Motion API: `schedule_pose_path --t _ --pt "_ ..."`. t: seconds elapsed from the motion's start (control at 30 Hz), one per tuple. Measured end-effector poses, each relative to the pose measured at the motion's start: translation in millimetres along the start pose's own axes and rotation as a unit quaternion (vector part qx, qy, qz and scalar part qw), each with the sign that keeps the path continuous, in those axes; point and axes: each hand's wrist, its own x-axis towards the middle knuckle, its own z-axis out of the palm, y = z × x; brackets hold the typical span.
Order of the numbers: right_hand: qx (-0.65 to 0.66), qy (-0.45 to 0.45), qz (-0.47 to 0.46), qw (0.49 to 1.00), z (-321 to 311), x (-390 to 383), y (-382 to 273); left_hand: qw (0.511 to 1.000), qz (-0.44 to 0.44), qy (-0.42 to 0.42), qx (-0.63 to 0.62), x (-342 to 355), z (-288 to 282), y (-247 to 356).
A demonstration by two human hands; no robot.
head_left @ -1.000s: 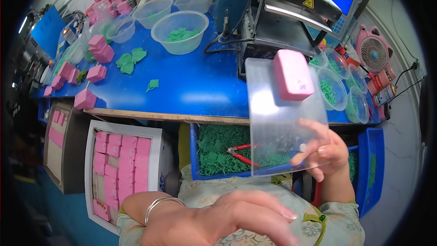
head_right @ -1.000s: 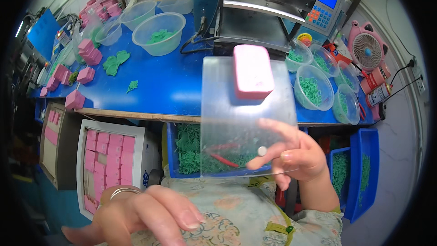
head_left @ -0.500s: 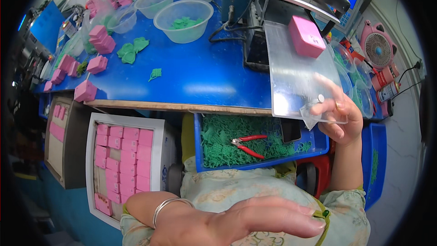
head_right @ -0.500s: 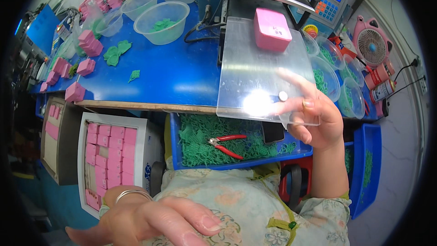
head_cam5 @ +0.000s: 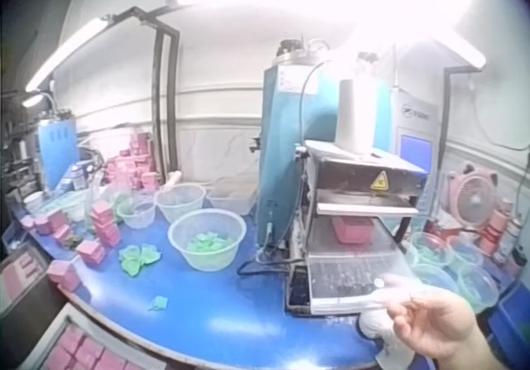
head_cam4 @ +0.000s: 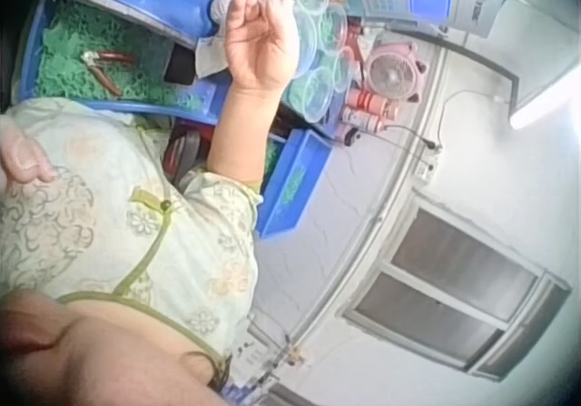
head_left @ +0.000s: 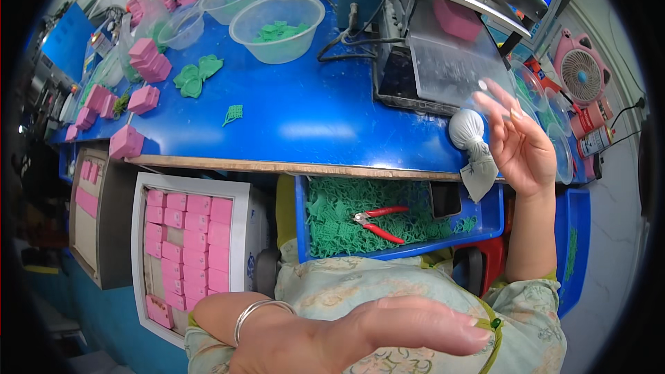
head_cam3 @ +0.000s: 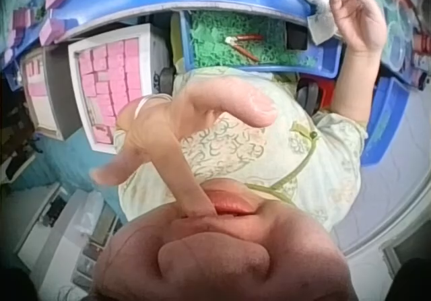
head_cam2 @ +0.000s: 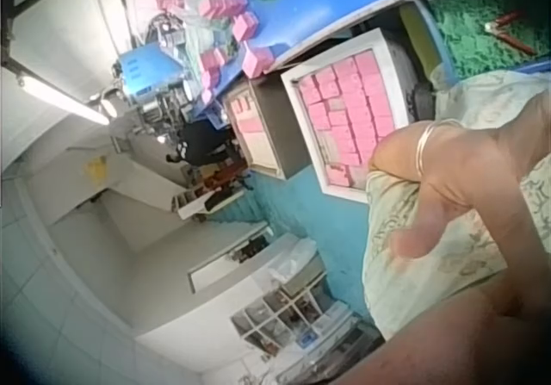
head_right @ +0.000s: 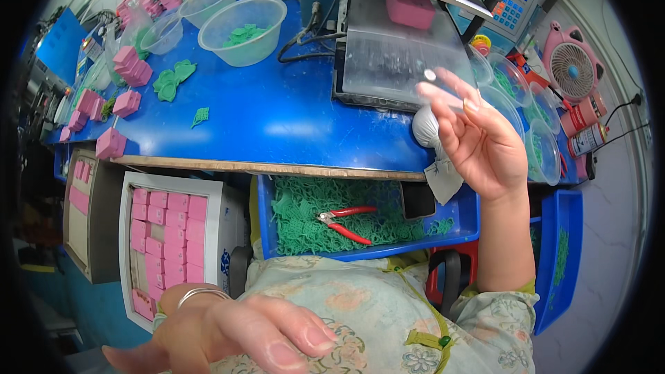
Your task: Removing small green wax jewelry models from pink rubber molds and placing them into containers.
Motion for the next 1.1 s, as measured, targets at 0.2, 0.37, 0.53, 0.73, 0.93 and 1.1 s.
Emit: schedule_pose_path --t 0.2,0.37,0.53,0.73,0.93,1.1 --pt "-0.140 0.073 -0.069 0.985 -18 13 0 0.995 -0.074 -0.030 0.059 -16 -15 10" --pt "-0.178 0.093 -0.103 0.974 -20 28 5 0.994 -0.090 -0.019 0.065 -9 -16 -2" --pt "-0.219 0.105 -0.128 0.961 -26 37 8 0.962 0.270 -0.022 0.022 12 -12 -47" --pt "-0.226 0.125 -0.164 0.952 -26 41 16 0.955 0.293 -0.021 0.027 17 -11 -50" --pt "-0.218 0.130 -0.149 0.956 -22 40 14 0.998 -0.038 -0.028 -0.045 3 -4 0" --pt "-0.209 0.129 -0.150 0.958 -17 40 16 0.995 -0.066 0.065 -0.022 -22 -38 1"
